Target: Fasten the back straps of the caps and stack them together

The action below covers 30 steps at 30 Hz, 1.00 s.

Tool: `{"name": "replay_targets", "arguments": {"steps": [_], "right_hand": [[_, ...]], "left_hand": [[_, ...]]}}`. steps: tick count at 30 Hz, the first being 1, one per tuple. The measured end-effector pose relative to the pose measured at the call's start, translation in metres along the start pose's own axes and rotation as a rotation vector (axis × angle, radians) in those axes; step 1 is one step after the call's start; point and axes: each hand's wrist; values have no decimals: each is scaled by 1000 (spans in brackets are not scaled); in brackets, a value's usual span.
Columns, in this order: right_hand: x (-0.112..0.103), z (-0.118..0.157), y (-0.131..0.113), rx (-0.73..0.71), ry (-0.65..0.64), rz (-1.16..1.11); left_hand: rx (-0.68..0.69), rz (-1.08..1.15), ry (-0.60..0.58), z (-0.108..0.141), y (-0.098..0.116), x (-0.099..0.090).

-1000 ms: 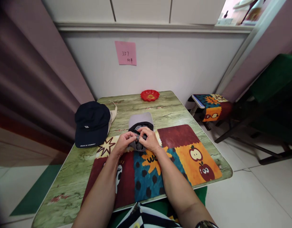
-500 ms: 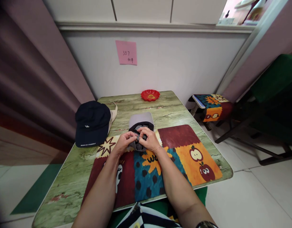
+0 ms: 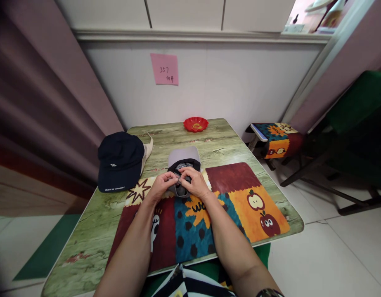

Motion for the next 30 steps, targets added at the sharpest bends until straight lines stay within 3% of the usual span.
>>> {"name": "replay_targets", "arguments": {"steps": [15, 24, 30], "right_hand": [[3, 0, -4, 97, 18, -72], [4, -1, -3, 70, 30, -89], [7, 1, 0, 173, 33, -129]], "left_hand": [[-12, 113, 39, 0, -1, 1], [-6, 126, 42, 0, -1, 2], [-53, 162, 44, 1, 0, 1]]}}
Point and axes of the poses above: each hand's wrist, its own z-axis away from the middle knuckle, its own x-axis out of the palm, y = z × x, and after that the axes turned 8 degrees about z, right-handed
